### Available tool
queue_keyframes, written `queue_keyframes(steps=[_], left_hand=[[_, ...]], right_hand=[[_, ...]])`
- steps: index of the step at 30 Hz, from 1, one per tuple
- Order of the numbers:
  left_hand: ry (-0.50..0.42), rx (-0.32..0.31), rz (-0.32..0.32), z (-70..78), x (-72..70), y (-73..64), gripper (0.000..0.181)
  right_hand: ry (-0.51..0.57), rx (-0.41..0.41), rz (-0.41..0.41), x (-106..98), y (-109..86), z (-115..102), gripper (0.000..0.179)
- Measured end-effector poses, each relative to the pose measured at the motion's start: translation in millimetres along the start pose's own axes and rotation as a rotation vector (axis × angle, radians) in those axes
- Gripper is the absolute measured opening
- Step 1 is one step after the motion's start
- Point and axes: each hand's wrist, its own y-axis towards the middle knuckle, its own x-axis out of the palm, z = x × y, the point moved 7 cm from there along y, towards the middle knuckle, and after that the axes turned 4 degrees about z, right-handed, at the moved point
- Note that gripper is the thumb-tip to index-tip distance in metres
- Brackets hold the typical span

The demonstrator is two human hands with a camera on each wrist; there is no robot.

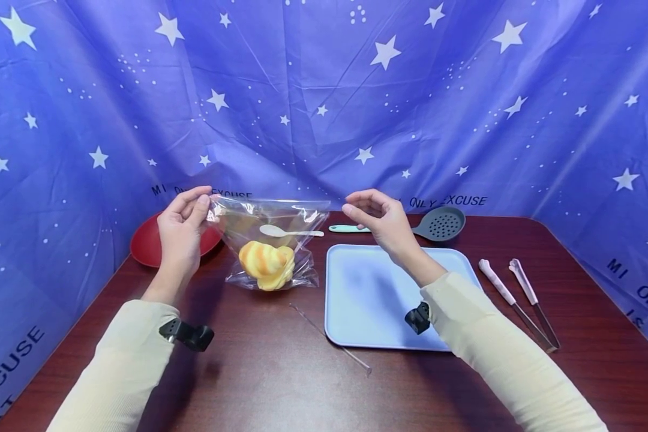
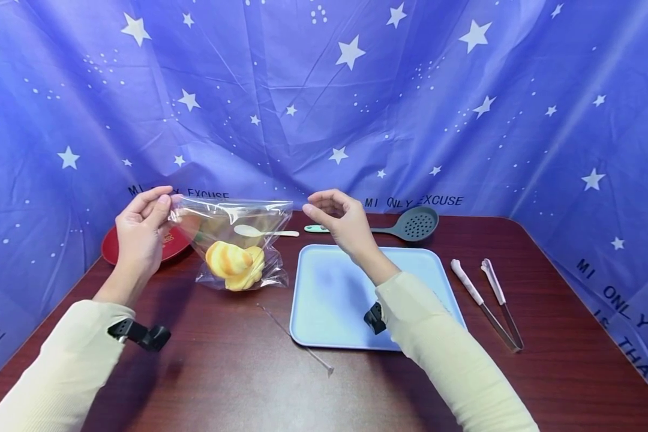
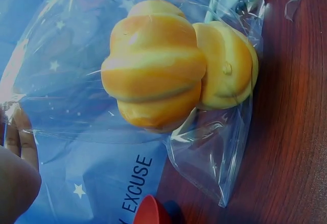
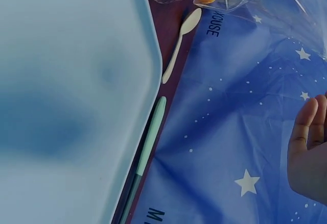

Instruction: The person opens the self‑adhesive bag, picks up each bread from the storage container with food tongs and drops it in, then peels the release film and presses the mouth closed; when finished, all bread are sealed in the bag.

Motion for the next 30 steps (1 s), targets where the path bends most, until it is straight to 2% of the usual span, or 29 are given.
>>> queue_keyframes(steps=[5, 8, 15, 23, 27, 30], left_hand=[[-0.021, 0.01, -0.003, 0.7, 1.5, 0.1, 0.02], [-0.02, 0.012, -0.009, 0.6, 2.6, -0.3, 0.02], [-0.023, 0.009, -0.024, 0.5, 4.3, -0.7, 0.022], [-0.052, 0.038, -0.05, 4.2, 9.0, -2.0, 0.022], [-0.055, -0.008, -0.052, -0.4, 7.2, -3.3, 0.021], [-0.055, -0.065, -0.09, -6.5, 7.6, -4.6, 0.019]], right_hand=[[-0.089, 0.033, -0.091, 13.2, 3.3, 5.9, 0.032], [-0.108, 0.028, -0.114, 20.5, 4.8, 6.6, 0.03], [-0.123, -0.014, -0.068, 26.3, 6.6, 6.8, 0.021], [-0.051, -0.084, 0.002, 22.9, 5.2, -6.1, 0.019], [-0.061, -0.086, 0.0, 24.2, 4.1, -5.4, 0.018], [-0.071, -0.086, 0.006, 23.8, 3.8, -3.4, 0.017]])
